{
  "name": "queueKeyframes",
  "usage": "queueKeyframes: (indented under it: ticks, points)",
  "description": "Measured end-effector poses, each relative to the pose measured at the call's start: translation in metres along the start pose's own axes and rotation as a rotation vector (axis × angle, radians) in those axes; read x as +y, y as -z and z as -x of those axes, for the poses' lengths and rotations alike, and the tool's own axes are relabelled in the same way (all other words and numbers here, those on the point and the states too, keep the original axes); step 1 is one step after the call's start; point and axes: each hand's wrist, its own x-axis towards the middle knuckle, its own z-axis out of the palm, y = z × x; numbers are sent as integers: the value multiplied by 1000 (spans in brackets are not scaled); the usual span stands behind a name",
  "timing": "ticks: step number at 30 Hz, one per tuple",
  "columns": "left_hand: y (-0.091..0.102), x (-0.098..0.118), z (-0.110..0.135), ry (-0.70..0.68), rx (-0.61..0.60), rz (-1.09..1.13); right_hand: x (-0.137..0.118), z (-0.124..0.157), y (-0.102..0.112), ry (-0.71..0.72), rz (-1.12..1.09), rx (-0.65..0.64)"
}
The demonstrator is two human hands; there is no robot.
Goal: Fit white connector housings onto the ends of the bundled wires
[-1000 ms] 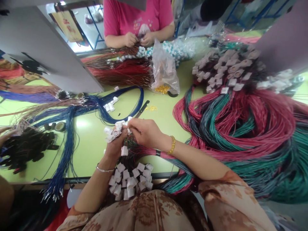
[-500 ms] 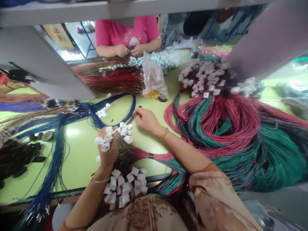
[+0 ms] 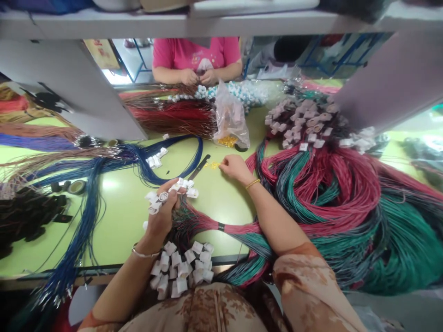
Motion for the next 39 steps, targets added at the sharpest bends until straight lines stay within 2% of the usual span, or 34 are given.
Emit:
queueKeyframes:
  ticks: [3, 7, 10, 14, 16, 19, 22, 24, 26, 28, 31, 34, 36, 39]
  points:
    - [0, -1, 1, -34, -29, 2, -7, 6, 2, 8, -170, -27]
    - [-1, 0, 2, -57, -50, -1, -33, 24, -2, 80, -750, -115]
    - [1, 2, 0, -28, -68, -30, -58, 45, -5, 168, -948, -198]
    - [1, 2, -1, -6, -33, -1, -85, 75, -5, 296, -918, -221]
    - [0, 1, 1, -13, -9, -20, -95, 87, -6, 400, -816, -147]
    - [-1, 1, 3, -98, 39, -108, -105, 97, -9, 616, -626, 32]
    - [0, 0, 3, -198, 33, -169, -109, 101, -13, 773, -554, 87]
    - [1, 1, 0, -272, 30, -269, -110, 101, -16, 773, -571, 72]
    - [2, 3, -2, -338, 33, -402, -110, 101, -17, 704, -611, 40]
    - [3, 7, -4, -342, 7, -468, -109, 100, -17, 622, -666, -10]
    - [1, 10, -2, -231, -50, -398, -108, 98, -16, 531, -731, -88]
    - [0, 8, 2, -133, -26, -249, -107, 97, -16, 461, -761, -132]
    - [0, 5, 4, -94, -17, -160, -106, 96, -16, 446, -777, -149]
    - [0, 5, 5, -58, -73, -80, -104, 97, -14, 442, -793, -159]
